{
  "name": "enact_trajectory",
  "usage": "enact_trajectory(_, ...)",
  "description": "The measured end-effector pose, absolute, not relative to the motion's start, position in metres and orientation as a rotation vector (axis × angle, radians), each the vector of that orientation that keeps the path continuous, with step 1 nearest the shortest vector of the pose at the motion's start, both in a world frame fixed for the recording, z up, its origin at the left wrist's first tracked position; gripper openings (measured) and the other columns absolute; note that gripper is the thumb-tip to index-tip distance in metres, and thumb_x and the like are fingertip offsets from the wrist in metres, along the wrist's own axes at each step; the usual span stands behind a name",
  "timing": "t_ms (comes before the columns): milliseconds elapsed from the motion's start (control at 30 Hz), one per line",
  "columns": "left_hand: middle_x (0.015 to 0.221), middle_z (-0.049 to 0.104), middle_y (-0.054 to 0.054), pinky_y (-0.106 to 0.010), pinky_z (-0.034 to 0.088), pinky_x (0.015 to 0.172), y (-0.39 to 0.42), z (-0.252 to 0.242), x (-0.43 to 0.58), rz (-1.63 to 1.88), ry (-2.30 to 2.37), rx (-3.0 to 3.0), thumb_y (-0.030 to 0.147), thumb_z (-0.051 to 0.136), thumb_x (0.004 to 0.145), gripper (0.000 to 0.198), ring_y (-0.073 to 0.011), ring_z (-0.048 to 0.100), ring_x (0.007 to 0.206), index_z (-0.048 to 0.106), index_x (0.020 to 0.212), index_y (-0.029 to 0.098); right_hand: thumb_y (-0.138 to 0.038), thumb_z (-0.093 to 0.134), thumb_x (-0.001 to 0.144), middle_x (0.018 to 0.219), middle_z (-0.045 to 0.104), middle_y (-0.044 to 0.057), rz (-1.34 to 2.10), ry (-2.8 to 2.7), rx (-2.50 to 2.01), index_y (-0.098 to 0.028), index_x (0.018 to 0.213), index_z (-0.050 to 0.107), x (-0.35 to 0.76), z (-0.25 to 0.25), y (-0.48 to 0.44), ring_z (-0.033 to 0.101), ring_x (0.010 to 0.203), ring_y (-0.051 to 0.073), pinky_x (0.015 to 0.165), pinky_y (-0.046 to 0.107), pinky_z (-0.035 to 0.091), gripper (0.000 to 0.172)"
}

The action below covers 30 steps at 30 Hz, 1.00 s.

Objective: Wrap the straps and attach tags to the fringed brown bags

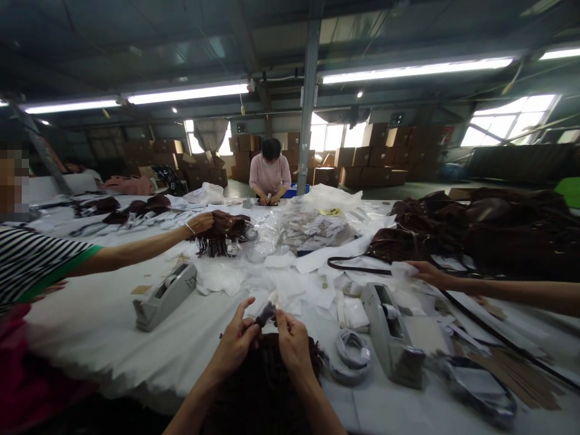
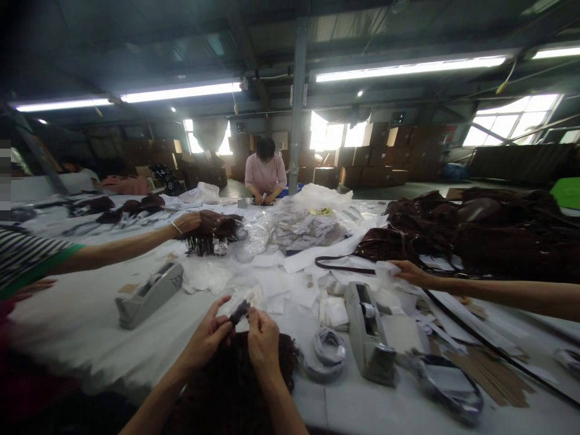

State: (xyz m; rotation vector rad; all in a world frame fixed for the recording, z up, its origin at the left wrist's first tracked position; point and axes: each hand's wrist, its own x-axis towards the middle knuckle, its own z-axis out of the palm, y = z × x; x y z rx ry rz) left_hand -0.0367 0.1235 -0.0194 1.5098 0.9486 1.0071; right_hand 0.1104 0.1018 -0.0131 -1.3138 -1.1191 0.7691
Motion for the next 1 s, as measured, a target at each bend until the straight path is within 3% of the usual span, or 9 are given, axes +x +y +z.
enact_trajectory(133, 0.068, 0.059, 0.002, -0.023, 0.039, 0.054, 0.126, -0.018, -0.032, 1.026, 0.937, 1.544, 0.036, 0.052, 0.085, 0.039, -0.0119, 0.053, 0.056, 0.048, 0.118, 0.016, -0.063, 0.049, 0.080, 0.064, 0.064, 0.005, 0.873, -1.082, -1.284, -0.013, 0.067, 0.068, 0.112, -0.016, 0.106, 0.056, 0.065, 0.019, 0.060, 0.027, 0.041, 0.055)
enact_trajectory(333, 0.071, 0.063, 0.000, -0.024, 0.044, 0.056, 0.135, 0.012, -0.017, 1.172, 0.874, 1.494, 0.034, 0.056, 0.083, 0.027, -0.0125, 0.056, 0.058, 0.050, 0.103, 0.017, -0.060, 0.061, 0.072, 0.066, 0.064, 0.005, 1.042, -0.991, -1.132, -0.013, 0.073, 0.071, 0.115, 0.007, 0.120, 0.055, 0.065, 0.017, 0.060, 0.026, 0.043, 0.048)
enact_trajectory(500, 0.067, 0.063, 0.002, -0.024, 0.046, 0.060, 0.144, 0.035, 0.002, 1.328, 0.806, 1.446, 0.030, 0.058, 0.083, 0.037, -0.0124, 0.056, 0.058, 0.041, 0.114, 0.020, -0.052, 0.061, 0.074, 0.067, 0.066, 0.004, 0.946, -1.125, -1.081, -0.014, 0.067, 0.070, 0.122, 0.041, 0.130, 0.055, 0.065, 0.016, 0.061, 0.025, 0.042, 0.040)
enact_trajectory(700, 0.066, 0.064, 0.002, -0.025, 0.047, 0.060, 0.143, 0.000, 0.011, 1.365, 0.931, 1.479, 0.030, 0.055, 0.084, 0.045, -0.0135, 0.057, 0.057, 0.036, 0.123, 0.019, -0.042, 0.056, 0.074, 0.053, 0.060, 0.002, 0.946, -1.140, -1.306, -0.014, 0.059, 0.069, 0.127, 0.010, 0.130, 0.053, 0.057, 0.016, 0.055, 0.026, 0.039, 0.035)
enact_trajectory(900, 0.072, 0.067, 0.001, -0.027, 0.047, 0.062, 0.143, -0.015, 0.007, 1.350, 0.981, 1.524, 0.031, 0.054, 0.084, 0.045, -0.0155, 0.061, 0.061, 0.037, 0.125, 0.021, -0.044, 0.060, 0.071, 0.072, 0.070, 0.006, 1.112, -0.850, -1.239, -0.016, 0.069, 0.072, 0.126, -0.004, 0.123, 0.061, 0.074, 0.019, 0.063, 0.027, 0.045, 0.031)
enact_trajectory(1000, 0.072, 0.067, 0.001, -0.028, 0.047, 0.064, 0.144, -0.014, 0.006, 1.351, 1.001, 1.533, 0.030, 0.053, 0.085, 0.044, -0.0154, 0.061, 0.061, 0.037, 0.124, 0.021, -0.050, 0.064, 0.071, 0.076, 0.070, 0.007, 1.146, -0.775, -1.211, -0.016, 0.071, 0.072, 0.126, -0.002, 0.124, 0.060, 0.073, 0.018, 0.064, 0.027, 0.045, 0.035)
